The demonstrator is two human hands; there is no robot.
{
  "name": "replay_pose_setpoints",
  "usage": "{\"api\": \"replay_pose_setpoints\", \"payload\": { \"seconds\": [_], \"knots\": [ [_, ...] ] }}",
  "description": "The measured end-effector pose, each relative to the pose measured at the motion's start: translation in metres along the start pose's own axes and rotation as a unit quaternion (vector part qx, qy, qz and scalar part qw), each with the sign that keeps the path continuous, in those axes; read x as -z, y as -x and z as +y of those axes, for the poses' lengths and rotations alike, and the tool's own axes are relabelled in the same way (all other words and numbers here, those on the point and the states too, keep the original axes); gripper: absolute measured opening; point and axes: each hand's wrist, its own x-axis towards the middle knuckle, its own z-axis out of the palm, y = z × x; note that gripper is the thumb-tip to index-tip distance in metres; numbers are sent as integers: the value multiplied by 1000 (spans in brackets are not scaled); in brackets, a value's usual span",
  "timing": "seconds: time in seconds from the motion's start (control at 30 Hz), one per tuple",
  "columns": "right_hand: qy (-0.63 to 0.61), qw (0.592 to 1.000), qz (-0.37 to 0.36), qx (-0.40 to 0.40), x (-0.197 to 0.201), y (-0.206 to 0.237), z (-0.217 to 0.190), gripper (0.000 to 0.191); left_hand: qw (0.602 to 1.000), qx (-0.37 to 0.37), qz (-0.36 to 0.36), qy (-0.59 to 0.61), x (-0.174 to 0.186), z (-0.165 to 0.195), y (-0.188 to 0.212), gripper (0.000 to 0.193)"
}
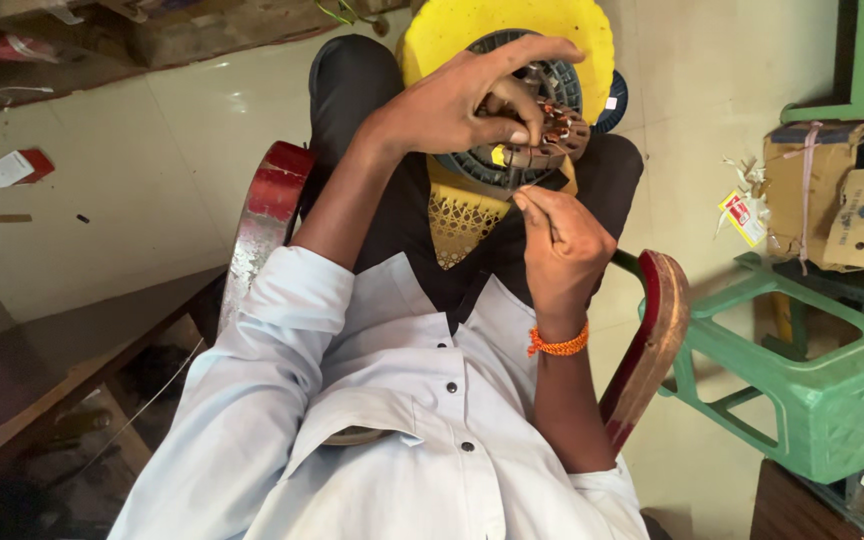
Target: The person sits on a chair with an electric motor stator on their lap and inserts small wooden wedge strips into the slots between the copper windings, pressing each wedge down by hand and working around the stator slot by slot.
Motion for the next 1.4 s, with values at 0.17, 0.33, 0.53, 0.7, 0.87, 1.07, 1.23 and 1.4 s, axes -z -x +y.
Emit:
{"api": "replay_pose_setpoints", "payload": {
  "seconds": [0.17,0.33,0.53,0.7,0.87,1.07,1.23,1.4],
  "knots": [
    [-72,992,52,-89,-3,7,14,7,999,-36,15,-30,-1,1,-3,76],
    [-103,988,49,-103,-2,14,20,7,1000,-9,10,3,-1,2,-3,78],
    [-47,997,63,5,-29,29,30,8,984,-87,23,-154,3,9,-4,46],
    [-27,994,85,-67,-54,35,57,2,965,-59,45,-250,-14,21,11,82],
    [-73,990,95,-76,-57,40,73,5,947,-86,115,-288,-35,15,19,81],
    [-149,986,73,-28,-55,40,73,9,942,-88,111,-304,-35,3,22,68],
    [-153,982,73,-82,-49,38,72,8,948,-86,121,-282,-37,3,26,63],
    [-131,988,45,-70,-31,43,63,12,945,-120,148,-267,-41,0,25,46]
  ]
}}
